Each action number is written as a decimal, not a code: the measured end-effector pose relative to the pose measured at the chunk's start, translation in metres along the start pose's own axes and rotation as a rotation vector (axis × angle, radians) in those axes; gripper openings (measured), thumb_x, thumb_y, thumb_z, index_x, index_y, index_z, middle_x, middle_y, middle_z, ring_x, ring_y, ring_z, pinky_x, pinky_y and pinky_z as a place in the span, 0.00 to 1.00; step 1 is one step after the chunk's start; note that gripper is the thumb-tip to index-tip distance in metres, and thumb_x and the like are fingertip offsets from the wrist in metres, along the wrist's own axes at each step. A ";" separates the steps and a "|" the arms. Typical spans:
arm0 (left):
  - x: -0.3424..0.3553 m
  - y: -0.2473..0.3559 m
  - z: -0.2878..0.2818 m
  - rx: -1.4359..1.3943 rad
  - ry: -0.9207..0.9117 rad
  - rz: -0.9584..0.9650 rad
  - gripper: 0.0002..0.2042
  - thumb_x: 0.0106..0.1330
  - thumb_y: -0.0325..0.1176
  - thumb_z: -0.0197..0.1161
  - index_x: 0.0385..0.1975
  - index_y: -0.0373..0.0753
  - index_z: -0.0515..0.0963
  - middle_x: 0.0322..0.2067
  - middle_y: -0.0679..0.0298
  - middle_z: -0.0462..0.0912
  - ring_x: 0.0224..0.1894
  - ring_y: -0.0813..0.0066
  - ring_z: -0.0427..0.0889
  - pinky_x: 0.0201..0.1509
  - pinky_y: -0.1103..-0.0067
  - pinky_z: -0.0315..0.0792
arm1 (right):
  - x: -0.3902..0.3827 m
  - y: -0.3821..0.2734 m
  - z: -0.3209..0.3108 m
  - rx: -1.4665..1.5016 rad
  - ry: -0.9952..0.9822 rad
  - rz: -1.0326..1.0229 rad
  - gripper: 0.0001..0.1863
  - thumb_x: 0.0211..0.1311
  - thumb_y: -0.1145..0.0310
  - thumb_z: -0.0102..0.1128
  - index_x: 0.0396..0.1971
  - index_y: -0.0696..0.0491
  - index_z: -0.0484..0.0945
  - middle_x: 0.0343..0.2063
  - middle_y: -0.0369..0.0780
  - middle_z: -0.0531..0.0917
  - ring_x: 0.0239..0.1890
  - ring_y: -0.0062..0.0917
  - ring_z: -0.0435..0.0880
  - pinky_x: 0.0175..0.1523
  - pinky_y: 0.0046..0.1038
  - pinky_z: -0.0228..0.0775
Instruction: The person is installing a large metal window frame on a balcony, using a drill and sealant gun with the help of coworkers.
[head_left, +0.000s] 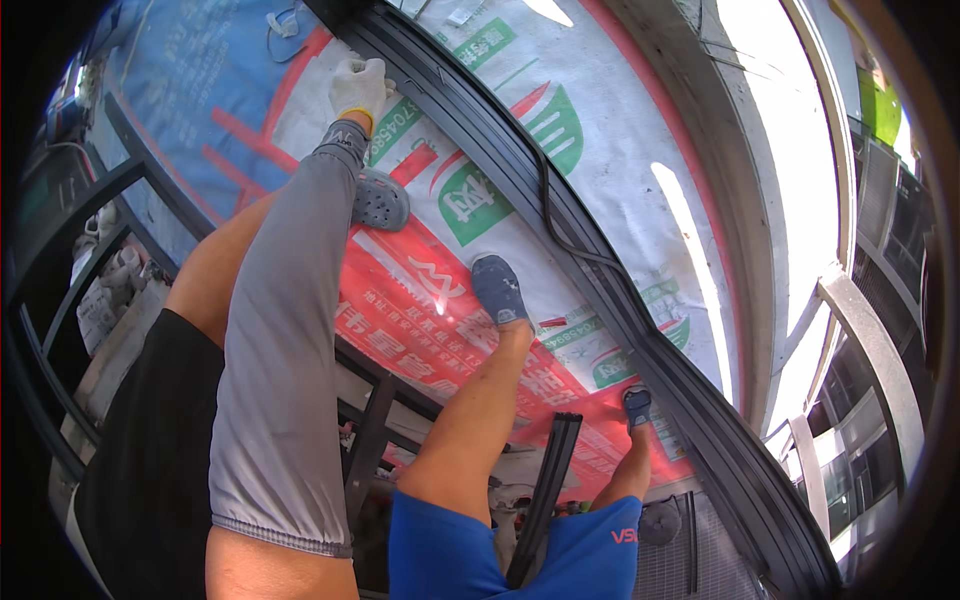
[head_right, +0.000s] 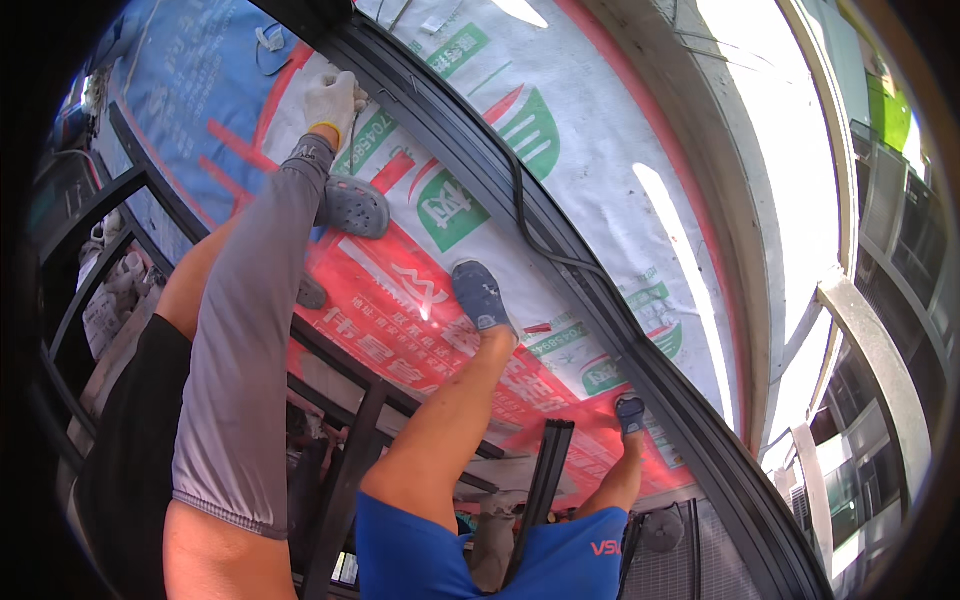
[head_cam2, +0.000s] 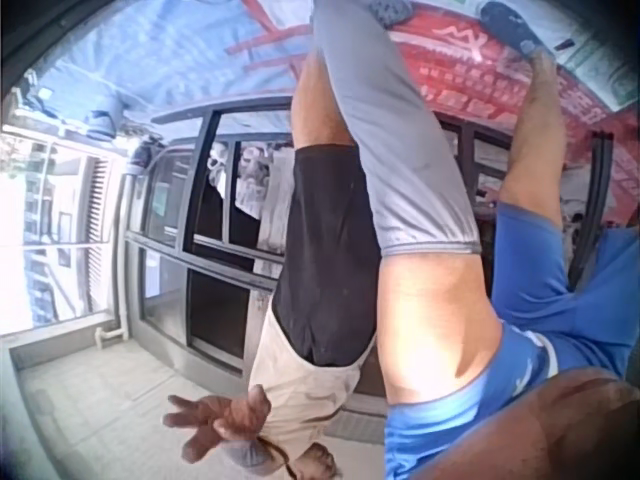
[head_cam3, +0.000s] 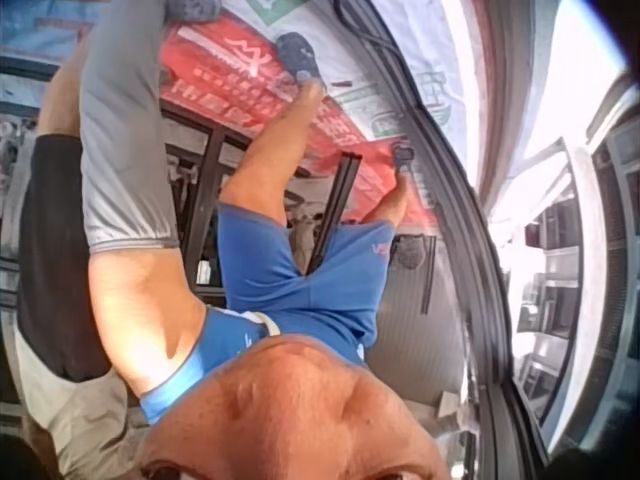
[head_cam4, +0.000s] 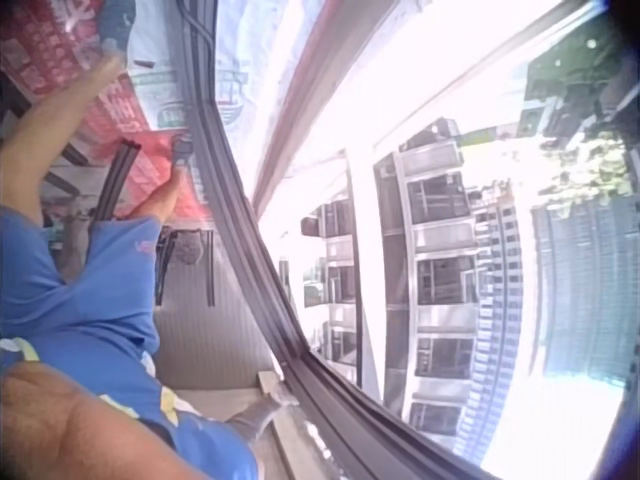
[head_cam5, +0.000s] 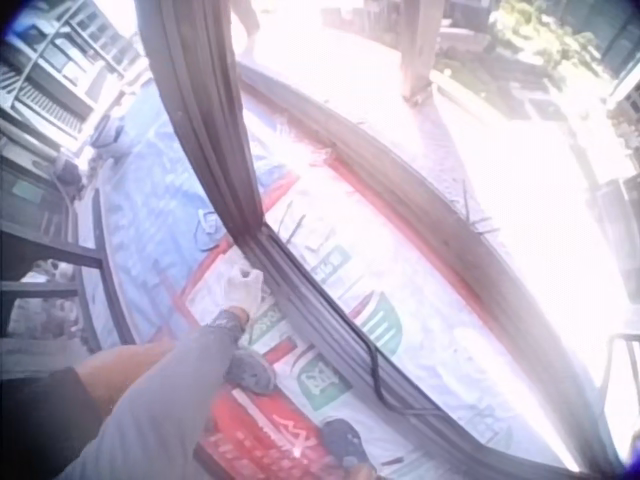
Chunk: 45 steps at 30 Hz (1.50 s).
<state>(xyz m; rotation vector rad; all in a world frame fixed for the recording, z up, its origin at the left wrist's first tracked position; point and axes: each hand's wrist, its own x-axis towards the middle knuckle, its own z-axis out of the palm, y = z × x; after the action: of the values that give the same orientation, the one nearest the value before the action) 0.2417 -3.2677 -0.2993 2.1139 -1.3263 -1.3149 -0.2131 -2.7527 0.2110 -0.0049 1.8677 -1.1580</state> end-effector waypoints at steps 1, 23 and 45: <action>0.004 -0.009 -0.002 0.003 0.006 0.001 0.14 0.65 0.36 0.60 0.43 0.31 0.79 0.33 0.46 0.87 0.37 0.48 0.87 0.45 0.63 0.80 | 0.001 0.001 0.002 0.000 0.002 0.001 0.40 0.79 0.38 0.25 0.74 0.56 0.59 0.71 0.48 0.66 0.73 0.36 0.66 0.77 0.36 0.52; -0.010 -0.016 0.036 0.949 0.030 0.161 0.15 0.62 0.44 0.66 0.41 0.41 0.88 0.47 0.48 0.87 0.53 0.52 0.85 0.58 0.65 0.78 | -0.003 0.010 0.023 -0.099 0.190 0.005 0.40 0.80 0.39 0.25 0.74 0.56 0.59 0.71 0.48 0.66 0.72 0.36 0.66 0.77 0.36 0.53; -0.083 -0.017 -0.017 -1.193 -0.784 -0.337 0.14 0.57 0.33 0.50 0.37 0.35 0.80 0.27 0.59 0.76 0.31 0.56 0.74 0.40 0.63 0.72 | 0.012 0.002 0.048 -0.182 0.335 -0.045 0.39 0.80 0.40 0.25 0.74 0.55 0.60 0.71 0.48 0.67 0.72 0.36 0.67 0.77 0.37 0.54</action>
<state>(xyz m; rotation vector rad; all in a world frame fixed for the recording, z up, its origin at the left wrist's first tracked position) 0.2529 -3.1930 -0.2570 0.9879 -0.1001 -2.3645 -0.1863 -2.7903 0.1945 0.0483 2.2756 -1.0633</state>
